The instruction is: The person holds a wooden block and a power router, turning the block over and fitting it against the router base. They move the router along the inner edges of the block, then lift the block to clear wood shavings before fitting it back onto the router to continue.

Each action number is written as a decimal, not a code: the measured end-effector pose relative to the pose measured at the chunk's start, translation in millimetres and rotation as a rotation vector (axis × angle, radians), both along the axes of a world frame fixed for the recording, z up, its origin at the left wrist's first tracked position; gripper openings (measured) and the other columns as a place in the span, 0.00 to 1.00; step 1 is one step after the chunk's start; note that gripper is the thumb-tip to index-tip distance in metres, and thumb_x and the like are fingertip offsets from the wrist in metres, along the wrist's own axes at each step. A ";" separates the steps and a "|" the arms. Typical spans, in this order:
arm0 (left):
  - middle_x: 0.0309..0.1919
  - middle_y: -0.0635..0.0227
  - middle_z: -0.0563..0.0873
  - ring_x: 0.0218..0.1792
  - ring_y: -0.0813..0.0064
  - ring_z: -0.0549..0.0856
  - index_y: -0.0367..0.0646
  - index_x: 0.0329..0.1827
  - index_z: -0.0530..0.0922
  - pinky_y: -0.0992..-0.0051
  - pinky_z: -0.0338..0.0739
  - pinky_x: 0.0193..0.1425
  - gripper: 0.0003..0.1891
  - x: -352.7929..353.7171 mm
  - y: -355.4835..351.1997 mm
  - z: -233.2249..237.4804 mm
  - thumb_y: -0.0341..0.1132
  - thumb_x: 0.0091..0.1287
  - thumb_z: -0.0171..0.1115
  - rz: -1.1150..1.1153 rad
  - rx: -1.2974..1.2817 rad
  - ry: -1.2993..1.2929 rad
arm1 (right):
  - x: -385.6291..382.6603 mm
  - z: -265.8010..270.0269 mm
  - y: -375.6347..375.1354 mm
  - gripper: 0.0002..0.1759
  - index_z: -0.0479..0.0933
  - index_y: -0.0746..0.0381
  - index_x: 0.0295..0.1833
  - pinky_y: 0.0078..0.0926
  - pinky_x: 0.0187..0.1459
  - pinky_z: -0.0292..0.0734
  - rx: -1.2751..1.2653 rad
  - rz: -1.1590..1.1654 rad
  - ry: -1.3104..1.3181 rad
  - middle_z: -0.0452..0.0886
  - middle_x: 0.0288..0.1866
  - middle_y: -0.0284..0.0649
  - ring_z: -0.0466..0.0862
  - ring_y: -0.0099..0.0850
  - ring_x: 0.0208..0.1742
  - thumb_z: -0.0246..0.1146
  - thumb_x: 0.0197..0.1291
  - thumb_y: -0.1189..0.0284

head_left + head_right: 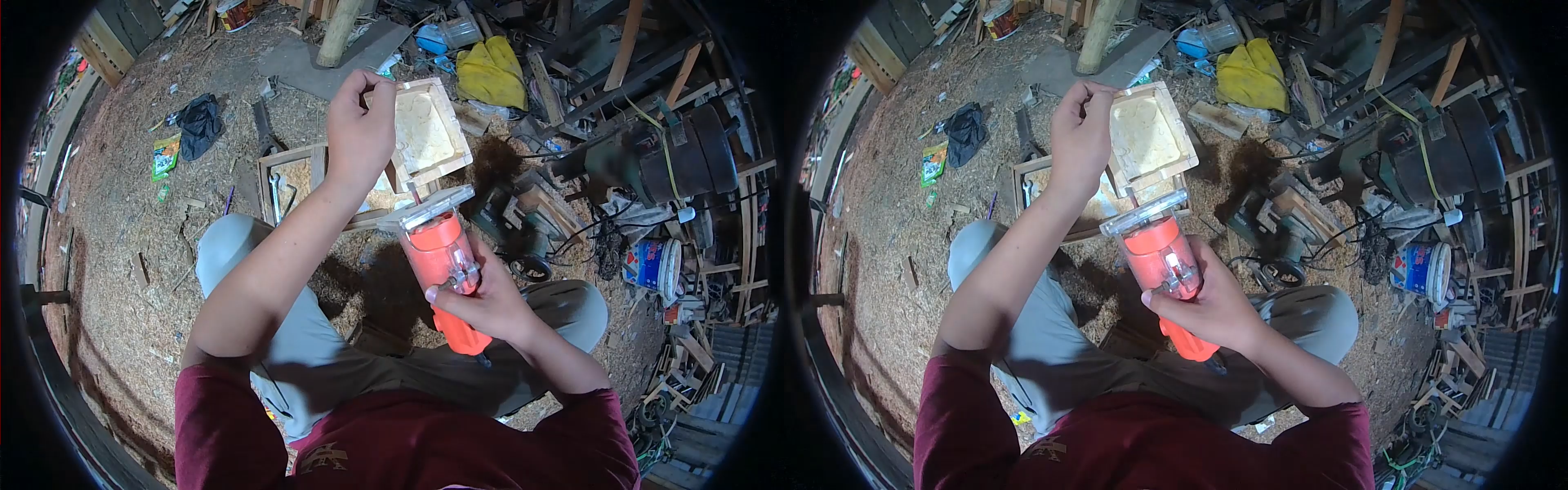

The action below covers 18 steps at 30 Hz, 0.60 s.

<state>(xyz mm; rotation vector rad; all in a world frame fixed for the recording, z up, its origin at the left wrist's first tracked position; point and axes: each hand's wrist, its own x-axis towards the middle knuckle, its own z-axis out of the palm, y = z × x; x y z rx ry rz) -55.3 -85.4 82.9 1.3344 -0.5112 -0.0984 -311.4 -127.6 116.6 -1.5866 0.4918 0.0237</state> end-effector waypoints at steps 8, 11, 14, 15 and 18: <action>0.34 0.66 0.85 0.36 0.81 0.79 0.35 0.42 0.81 0.76 0.74 0.41 0.08 -1.3 0.7 0.3 0.33 0.76 0.61 -0.002 0.009 0.016 | -0.3 -2.0 -0.3 0.33 0.69 0.66 0.66 0.27 0.56 0.80 -0.011 0.002 -0.008 0.81 0.51 0.35 0.82 0.20 0.50 0.78 0.62 0.69; 0.34 0.66 0.85 0.35 0.81 0.79 0.35 0.42 0.81 0.75 0.74 0.41 0.08 0.1 -0.3 -1.5 0.33 0.76 0.61 0.006 0.005 -0.008 | -0.1 -2.7 0.0 0.33 0.69 0.66 0.66 0.27 0.56 0.80 -0.009 -0.004 -0.013 0.81 0.51 0.35 0.82 0.20 0.50 0.78 0.62 0.69; 0.34 0.66 0.86 0.36 0.81 0.80 0.35 0.42 0.81 0.75 0.74 0.42 0.09 -0.1 0.8 -0.7 0.33 0.76 0.61 0.006 0.024 -0.002 | 0.6 0.3 1.0 0.33 0.69 0.66 0.66 0.28 0.56 0.80 0.001 -0.009 -0.003 0.81 0.51 0.35 0.82 0.20 0.51 0.78 0.62 0.69; 0.34 0.65 0.86 0.36 0.80 0.80 0.35 0.42 0.81 0.75 0.74 0.42 0.09 -0.1 1.2 -0.2 0.33 0.76 0.61 0.003 0.031 0.006 | 0.9 1.1 1.3 0.33 0.69 0.66 0.66 0.28 0.56 0.80 -0.002 -0.008 -0.002 0.81 0.52 0.35 0.82 0.20 0.51 0.78 0.62 0.69; 0.34 0.65 0.86 0.36 0.80 0.80 0.35 0.42 0.81 0.75 0.74 0.42 0.09 0.5 1.5 0.0 0.33 0.76 0.61 0.005 0.042 0.006 | 0.9 2.6 1.3 0.33 0.69 0.66 0.67 0.28 0.56 0.80 -0.005 -0.005 -0.001 0.81 0.52 0.35 0.82 0.20 0.51 0.78 0.62 0.69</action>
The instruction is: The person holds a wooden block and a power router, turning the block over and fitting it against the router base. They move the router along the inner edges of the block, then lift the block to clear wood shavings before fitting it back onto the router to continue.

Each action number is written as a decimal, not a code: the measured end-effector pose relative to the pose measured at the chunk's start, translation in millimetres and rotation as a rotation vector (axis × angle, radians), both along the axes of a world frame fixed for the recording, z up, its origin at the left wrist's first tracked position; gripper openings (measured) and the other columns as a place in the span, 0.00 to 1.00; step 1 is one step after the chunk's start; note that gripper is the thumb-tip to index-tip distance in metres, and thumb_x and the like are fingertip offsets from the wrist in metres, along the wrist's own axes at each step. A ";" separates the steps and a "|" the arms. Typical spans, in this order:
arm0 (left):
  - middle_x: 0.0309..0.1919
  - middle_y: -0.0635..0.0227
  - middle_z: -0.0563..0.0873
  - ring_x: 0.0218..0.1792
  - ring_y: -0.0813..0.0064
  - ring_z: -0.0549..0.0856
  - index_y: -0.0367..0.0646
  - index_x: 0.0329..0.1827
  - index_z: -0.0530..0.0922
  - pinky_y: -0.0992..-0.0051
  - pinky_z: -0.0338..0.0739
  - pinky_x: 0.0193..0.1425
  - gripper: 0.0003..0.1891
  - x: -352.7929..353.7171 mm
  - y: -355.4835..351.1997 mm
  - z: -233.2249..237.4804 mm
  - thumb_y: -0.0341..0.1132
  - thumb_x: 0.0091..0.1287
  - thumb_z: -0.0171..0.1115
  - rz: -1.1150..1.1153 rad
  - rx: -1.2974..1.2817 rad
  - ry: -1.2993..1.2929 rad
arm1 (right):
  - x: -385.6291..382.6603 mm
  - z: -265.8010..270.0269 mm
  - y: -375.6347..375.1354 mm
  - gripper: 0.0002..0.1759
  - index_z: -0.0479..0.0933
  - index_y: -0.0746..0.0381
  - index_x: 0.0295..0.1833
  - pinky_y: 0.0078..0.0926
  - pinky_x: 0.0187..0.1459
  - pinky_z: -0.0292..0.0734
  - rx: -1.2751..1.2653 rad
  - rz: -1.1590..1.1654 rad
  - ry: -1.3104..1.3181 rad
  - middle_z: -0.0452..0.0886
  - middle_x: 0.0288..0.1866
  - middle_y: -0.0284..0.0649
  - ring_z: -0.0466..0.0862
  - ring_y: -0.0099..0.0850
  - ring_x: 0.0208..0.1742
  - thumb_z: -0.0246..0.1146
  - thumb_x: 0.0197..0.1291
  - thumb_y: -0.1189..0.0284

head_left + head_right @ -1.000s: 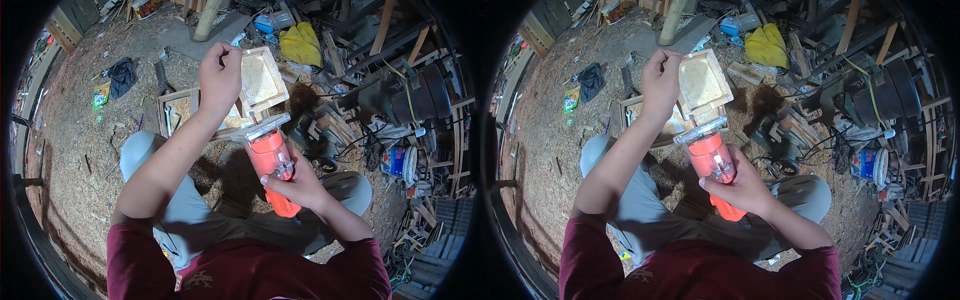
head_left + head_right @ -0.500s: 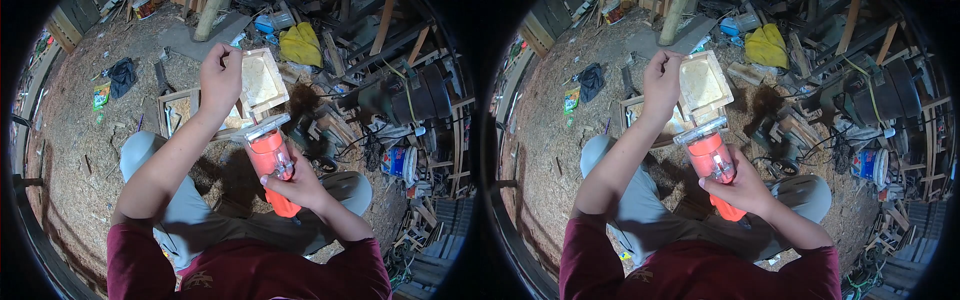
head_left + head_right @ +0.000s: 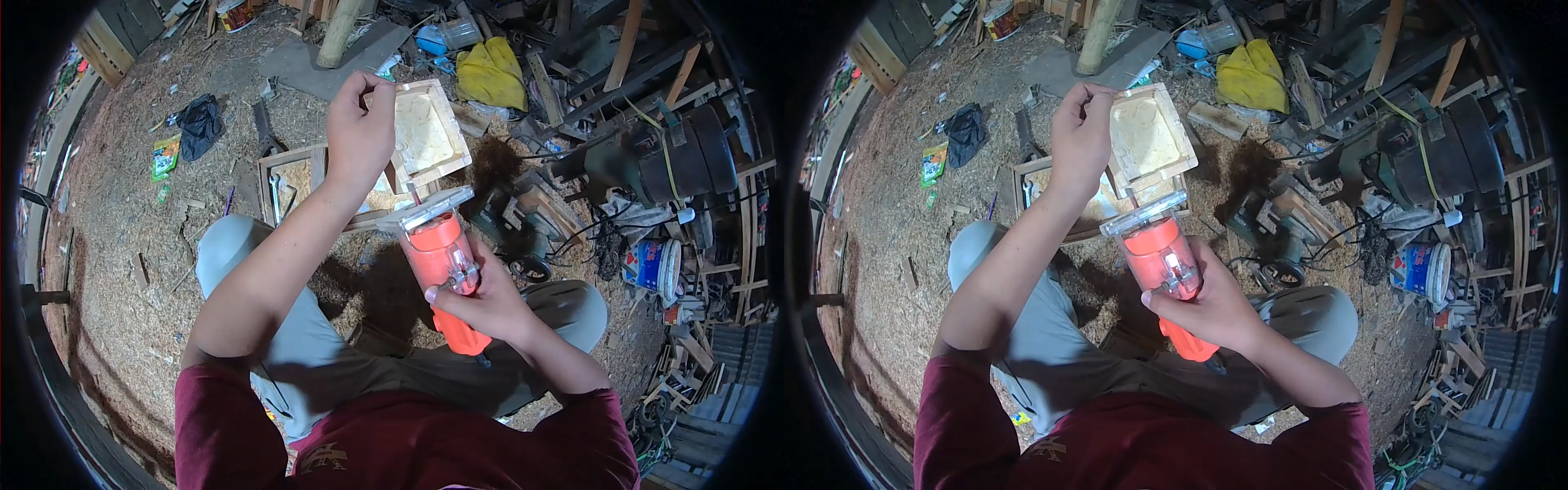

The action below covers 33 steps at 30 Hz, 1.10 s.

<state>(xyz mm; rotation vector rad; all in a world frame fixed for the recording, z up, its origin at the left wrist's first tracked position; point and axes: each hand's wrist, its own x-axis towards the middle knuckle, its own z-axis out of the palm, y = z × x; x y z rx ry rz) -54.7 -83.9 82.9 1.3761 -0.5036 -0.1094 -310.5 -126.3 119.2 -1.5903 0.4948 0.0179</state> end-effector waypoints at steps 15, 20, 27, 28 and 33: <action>0.33 0.67 0.86 0.30 0.83 0.78 0.35 0.43 0.82 0.75 0.73 0.37 0.10 3.5 2.0 2.1 0.35 0.76 0.61 0.040 0.002 -0.014 | -1.6 -4.4 -1.4 0.31 0.70 0.64 0.64 0.27 0.56 0.79 -0.057 0.007 -0.039 0.81 0.52 0.34 0.81 0.20 0.51 0.78 0.62 0.70; 0.35 0.64 0.87 0.36 0.79 0.81 0.35 0.43 0.82 0.73 0.76 0.43 0.09 2.1 0.9 0.5 0.34 0.76 0.62 0.033 -0.005 -0.016 | 0.5 -3.5 1.3 0.31 0.70 0.64 0.64 0.27 0.56 0.79 -0.017 0.001 -0.043 0.81 0.51 0.34 0.81 0.20 0.50 0.79 0.62 0.69; 0.37 0.62 0.87 0.41 0.76 0.83 0.34 0.42 0.81 0.73 0.77 0.49 0.09 2.0 1.5 1.0 0.33 0.76 0.61 0.015 -0.018 -0.004 | 0.1 -5.6 -0.3 0.31 0.70 0.64 0.64 0.27 0.56 0.79 -0.013 0.006 -0.026 0.81 0.51 0.34 0.82 0.20 0.50 0.79 0.62 0.69; 0.37 0.62 0.87 0.41 0.75 0.84 0.34 0.42 0.81 0.73 0.77 0.50 0.09 1.7 1.3 1.0 0.33 0.76 0.61 0.016 -0.024 -0.007 | 0.3 -5.9 -0.5 0.31 0.70 0.64 0.64 0.27 0.56 0.79 -0.015 0.010 -0.031 0.81 0.51 0.34 0.82 0.20 0.50 0.79 0.62 0.69; 0.30 0.78 0.79 0.31 0.91 0.71 0.39 0.45 0.83 0.81 0.64 0.35 0.08 1.0 1.0 -1.3 0.34 0.80 0.59 0.012 -0.006 -0.045 | 1.5 -4.7 0.2 0.31 0.70 0.65 0.64 0.27 0.56 0.79 -0.025 0.003 -0.033 0.81 0.51 0.34 0.82 0.20 0.50 0.79 0.62 0.69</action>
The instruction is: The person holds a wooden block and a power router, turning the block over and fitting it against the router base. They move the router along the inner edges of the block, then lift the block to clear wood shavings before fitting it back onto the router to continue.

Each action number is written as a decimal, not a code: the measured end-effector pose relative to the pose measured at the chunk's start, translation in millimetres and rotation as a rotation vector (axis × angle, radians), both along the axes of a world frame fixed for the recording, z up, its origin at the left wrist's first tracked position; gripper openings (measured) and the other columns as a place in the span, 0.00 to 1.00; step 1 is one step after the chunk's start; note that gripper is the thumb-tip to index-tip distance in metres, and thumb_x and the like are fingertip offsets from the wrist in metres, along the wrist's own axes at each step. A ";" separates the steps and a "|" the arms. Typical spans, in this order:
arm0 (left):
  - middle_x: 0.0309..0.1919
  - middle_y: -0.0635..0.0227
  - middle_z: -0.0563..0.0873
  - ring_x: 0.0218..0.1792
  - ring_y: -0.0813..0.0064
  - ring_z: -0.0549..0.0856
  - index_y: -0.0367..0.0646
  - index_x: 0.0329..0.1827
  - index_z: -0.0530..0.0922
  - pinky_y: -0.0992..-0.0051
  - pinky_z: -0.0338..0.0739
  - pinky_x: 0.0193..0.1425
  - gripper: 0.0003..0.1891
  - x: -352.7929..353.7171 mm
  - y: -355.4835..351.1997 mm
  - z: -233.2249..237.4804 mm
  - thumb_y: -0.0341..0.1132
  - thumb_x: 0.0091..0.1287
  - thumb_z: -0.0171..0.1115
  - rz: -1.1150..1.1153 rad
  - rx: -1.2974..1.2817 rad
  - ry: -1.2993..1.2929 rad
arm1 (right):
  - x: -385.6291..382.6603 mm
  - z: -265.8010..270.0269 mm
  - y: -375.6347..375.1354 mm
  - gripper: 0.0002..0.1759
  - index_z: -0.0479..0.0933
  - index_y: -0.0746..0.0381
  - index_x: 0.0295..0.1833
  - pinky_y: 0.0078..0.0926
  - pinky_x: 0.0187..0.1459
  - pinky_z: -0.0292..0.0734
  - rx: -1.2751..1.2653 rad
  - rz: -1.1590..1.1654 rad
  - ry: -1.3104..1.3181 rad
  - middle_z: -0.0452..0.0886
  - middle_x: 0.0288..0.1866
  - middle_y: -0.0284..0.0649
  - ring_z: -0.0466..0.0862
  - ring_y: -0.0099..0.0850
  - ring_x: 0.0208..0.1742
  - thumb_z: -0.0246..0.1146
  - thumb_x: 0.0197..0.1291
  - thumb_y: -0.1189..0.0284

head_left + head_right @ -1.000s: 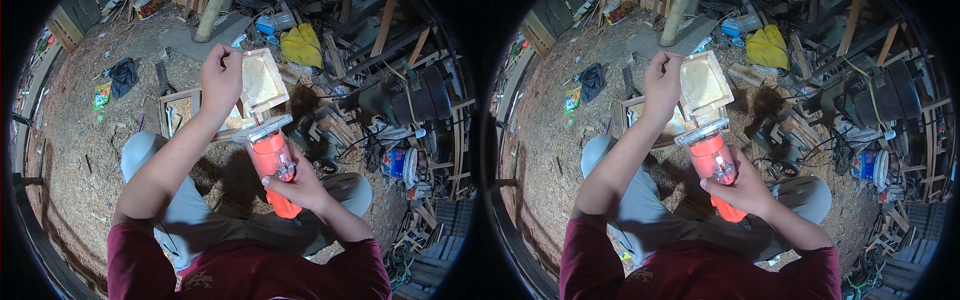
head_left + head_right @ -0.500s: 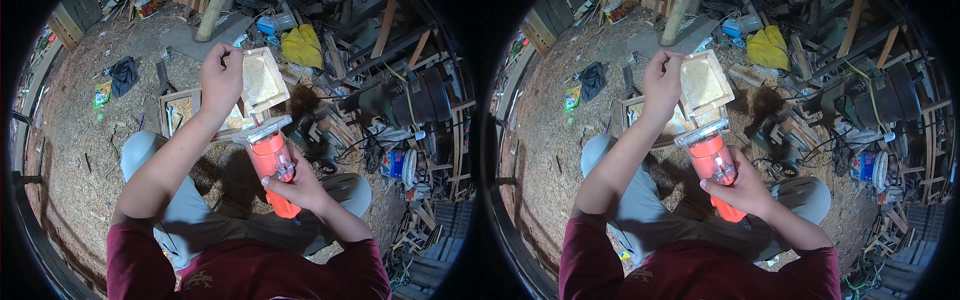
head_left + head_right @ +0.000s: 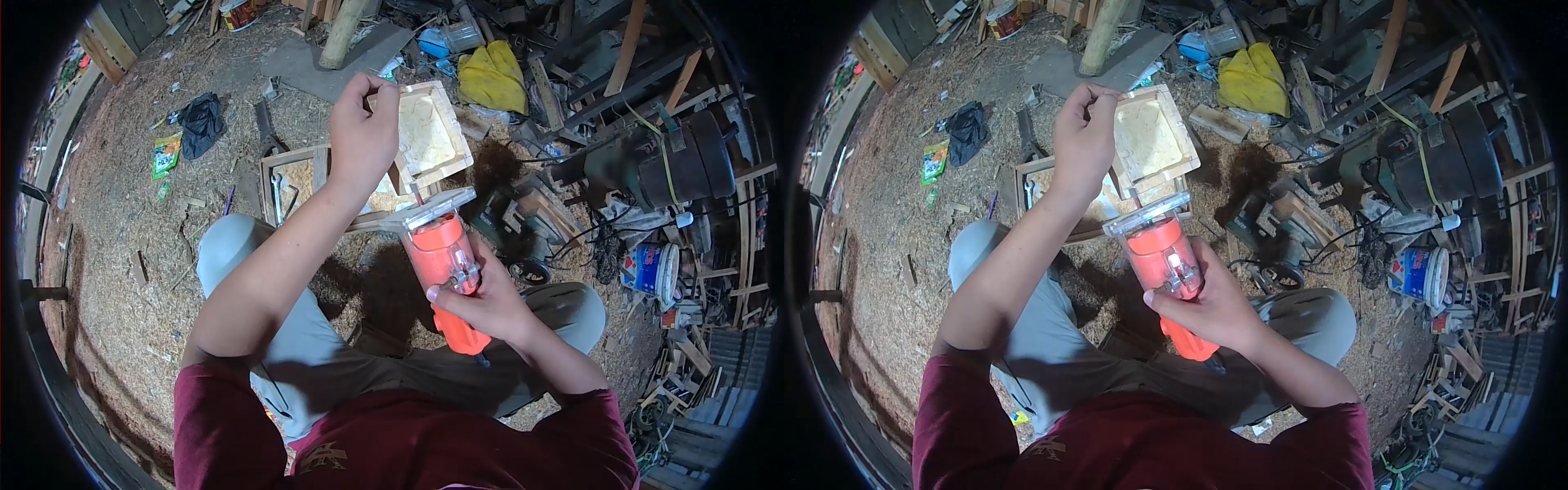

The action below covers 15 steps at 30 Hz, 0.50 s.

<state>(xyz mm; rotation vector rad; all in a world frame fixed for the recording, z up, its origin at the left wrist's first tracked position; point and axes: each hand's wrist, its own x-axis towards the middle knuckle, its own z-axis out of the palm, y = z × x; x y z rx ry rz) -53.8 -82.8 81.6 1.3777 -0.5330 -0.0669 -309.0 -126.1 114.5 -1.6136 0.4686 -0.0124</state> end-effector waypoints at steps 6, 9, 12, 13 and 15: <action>0.30 0.79 0.78 0.31 0.91 0.71 0.39 0.45 0.82 0.81 0.63 0.34 0.08 1.3 -2.0 -2.9 0.34 0.80 0.59 -0.010 -0.024 0.000 | -0.2 0.1 -0.3 0.31 0.70 0.65 0.64 0.27 0.56 0.79 0.015 -0.003 0.014 0.81 0.51 0.35 0.81 0.20 0.51 0.79 0.62 0.68; 0.29 0.79 0.78 0.30 0.91 0.71 0.39 0.46 0.82 0.81 0.63 0.33 0.08 0.9 -1.6 -2.3 0.34 0.80 0.59 -0.013 -0.015 0.013 | 0.1 0.8 -0.2 0.32 0.70 0.65 0.64 0.27 0.57 0.79 0.005 0.000 0.008 0.81 0.52 0.35 0.81 0.21 0.51 0.79 0.62 0.68; 0.29 0.80 0.77 0.30 0.91 0.70 0.39 0.46 0.82 0.81 0.62 0.32 0.08 -0.5 -0.5 -0.5 0.34 0.80 0.59 -0.007 0.014 0.009 | 0.7 2.8 1.4 0.33 0.70 0.65 0.65 0.28 0.57 0.79 0.012 -0.013 0.017 0.81 0.53 0.35 0.82 0.21 0.51 0.79 0.62 0.68; 0.31 0.74 0.80 0.33 0.86 0.74 0.37 0.44 0.82 0.78 0.67 0.38 0.08 -1.1 0.3 0.7 0.33 0.79 0.60 -0.006 0.020 0.028 | 0.6 3.3 1.9 0.33 0.70 0.65 0.66 0.28 0.57 0.79 0.018 -0.020 0.023 0.81 0.53 0.36 0.82 0.21 0.51 0.79 0.62 0.68; 0.36 0.62 0.87 0.40 0.76 0.82 0.34 0.42 0.82 0.73 0.77 0.49 0.09 -1.6 1.5 3.0 0.33 0.76 0.61 -0.006 0.034 0.066 | -0.3 2.1 1.2 0.34 0.69 0.66 0.67 0.28 0.57 0.80 0.005 -0.014 0.020 0.81 0.53 0.36 0.82 0.21 0.52 0.79 0.62 0.68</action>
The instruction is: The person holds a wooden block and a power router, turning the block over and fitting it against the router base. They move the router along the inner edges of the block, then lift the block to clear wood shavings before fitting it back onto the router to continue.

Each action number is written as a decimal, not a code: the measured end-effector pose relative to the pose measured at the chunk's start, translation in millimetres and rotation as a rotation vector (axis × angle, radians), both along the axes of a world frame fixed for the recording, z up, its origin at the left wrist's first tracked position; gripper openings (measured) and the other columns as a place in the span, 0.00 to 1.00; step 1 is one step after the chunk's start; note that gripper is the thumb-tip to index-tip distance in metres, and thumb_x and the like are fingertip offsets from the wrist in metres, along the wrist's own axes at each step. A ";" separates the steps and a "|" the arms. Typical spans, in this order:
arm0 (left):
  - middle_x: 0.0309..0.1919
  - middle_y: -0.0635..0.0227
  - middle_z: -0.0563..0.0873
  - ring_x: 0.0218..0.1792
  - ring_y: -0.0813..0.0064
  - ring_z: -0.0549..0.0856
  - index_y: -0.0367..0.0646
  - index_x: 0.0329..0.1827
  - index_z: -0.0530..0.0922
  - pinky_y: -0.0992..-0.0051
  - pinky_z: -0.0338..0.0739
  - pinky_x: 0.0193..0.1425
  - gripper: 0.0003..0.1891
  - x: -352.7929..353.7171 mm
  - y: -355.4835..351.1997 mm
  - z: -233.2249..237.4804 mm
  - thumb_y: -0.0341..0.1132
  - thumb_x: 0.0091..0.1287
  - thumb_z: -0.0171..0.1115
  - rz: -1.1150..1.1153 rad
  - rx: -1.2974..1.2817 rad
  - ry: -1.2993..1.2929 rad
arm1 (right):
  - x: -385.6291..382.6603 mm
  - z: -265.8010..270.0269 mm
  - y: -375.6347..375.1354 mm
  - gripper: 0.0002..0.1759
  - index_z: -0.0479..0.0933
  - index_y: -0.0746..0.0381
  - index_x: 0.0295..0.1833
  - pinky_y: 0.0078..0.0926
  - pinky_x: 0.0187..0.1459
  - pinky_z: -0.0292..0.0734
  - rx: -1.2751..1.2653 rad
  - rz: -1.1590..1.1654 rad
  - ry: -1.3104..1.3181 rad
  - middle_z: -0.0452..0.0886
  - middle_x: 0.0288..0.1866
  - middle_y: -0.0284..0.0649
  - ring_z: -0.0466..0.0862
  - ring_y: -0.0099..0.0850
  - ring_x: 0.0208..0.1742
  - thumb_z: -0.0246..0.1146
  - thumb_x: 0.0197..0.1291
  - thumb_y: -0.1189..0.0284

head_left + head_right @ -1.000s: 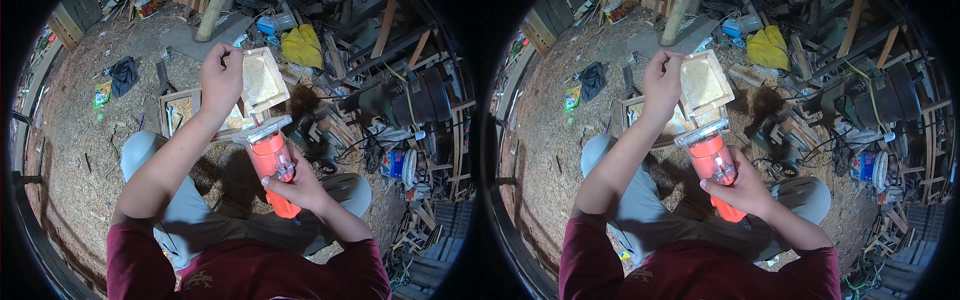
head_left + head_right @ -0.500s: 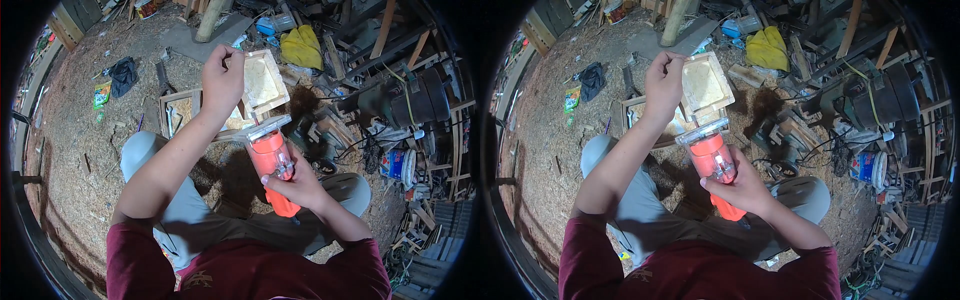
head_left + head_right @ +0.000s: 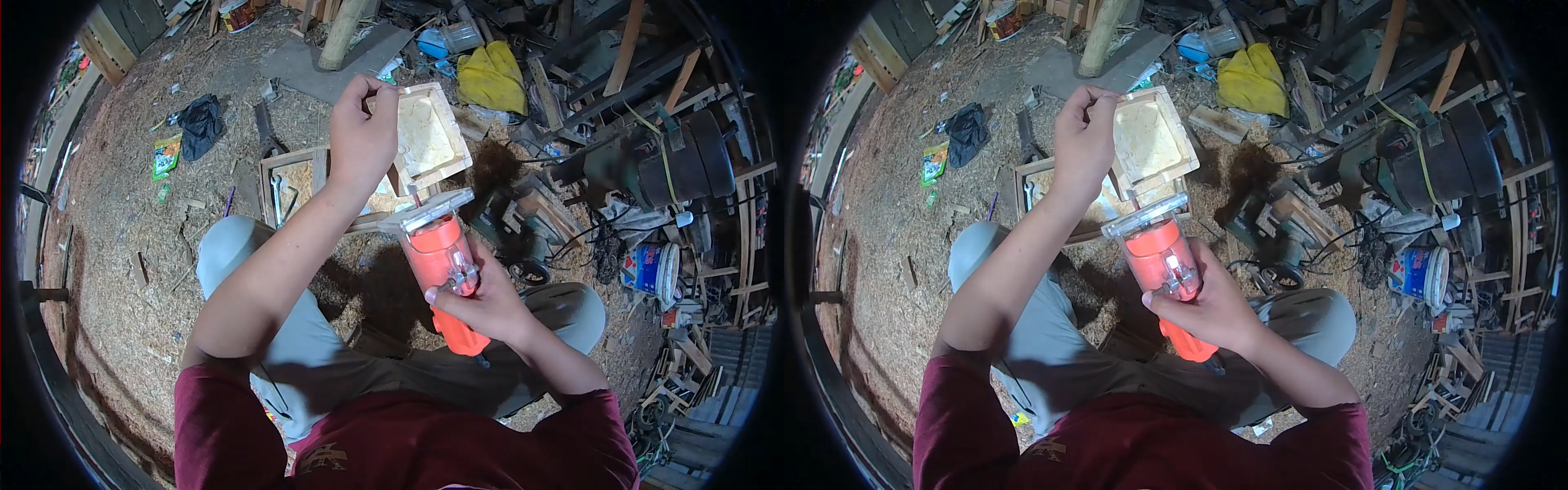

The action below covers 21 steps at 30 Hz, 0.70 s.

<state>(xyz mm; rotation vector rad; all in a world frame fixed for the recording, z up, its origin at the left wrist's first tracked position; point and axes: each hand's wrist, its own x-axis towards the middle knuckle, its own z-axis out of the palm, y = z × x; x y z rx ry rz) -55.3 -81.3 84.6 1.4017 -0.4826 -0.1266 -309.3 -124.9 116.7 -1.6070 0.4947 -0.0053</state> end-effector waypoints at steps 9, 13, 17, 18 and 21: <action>0.37 0.61 0.88 0.40 0.75 0.84 0.34 0.43 0.82 0.72 0.78 0.48 0.10 -1.2 -1.9 -2.1 0.34 0.77 0.62 0.016 -0.023 -0.028 | -0.4 -0.6 -1.3 0.34 0.69 0.66 0.67 0.28 0.57 0.80 -0.016 0.017 0.013 0.82 0.52 0.36 0.82 0.21 0.51 0.79 0.62 0.67; 0.37 0.60 0.89 0.39 0.75 0.84 0.34 0.44 0.82 0.72 0.78 0.46 0.10 -3.1 -0.8 0.2 0.34 0.77 0.62 0.023 -0.005 -0.033 | -0.9 -2.7 -1.0 0.34 0.70 0.65 0.66 0.28 0.57 0.80 -0.016 0.003 0.011 0.82 0.51 0.36 0.83 0.21 0.51 0.79 0.61 0.67; 0.36 0.60 0.89 0.37 0.76 0.84 0.34 0.44 0.83 0.72 0.78 0.45 0.10 -2.6 -1.0 -0.8 0.34 0.76 0.62 0.049 0.003 -0.061 | -1.9 -8.6 -3.5 0.33 0.71 0.65 0.65 0.28 0.56 0.80 -0.006 0.000 0.010 0.82 0.51 0.35 0.83 0.21 0.50 0.79 0.61 0.67; 0.36 0.60 0.89 0.37 0.76 0.84 0.34 0.44 0.83 0.72 0.78 0.45 0.10 -2.7 -1.0 -0.6 0.34 0.76 0.62 0.054 0.012 -0.063 | -1.4 -7.5 -2.9 0.32 0.71 0.65 0.65 0.28 0.56 0.80 -0.002 -0.004 0.012 0.82 0.51 0.35 0.83 0.21 0.50 0.79 0.61 0.67; 0.35 0.60 0.88 0.36 0.76 0.83 0.34 0.44 0.83 0.72 0.77 0.44 0.10 -3.3 0.0 0.0 0.35 0.75 0.63 0.054 0.009 -0.066 | -0.9 -7.1 -2.1 0.32 0.71 0.64 0.64 0.28 0.56 0.80 -0.025 -0.003 0.005 0.82 0.51 0.35 0.83 0.21 0.50 0.79 0.61 0.67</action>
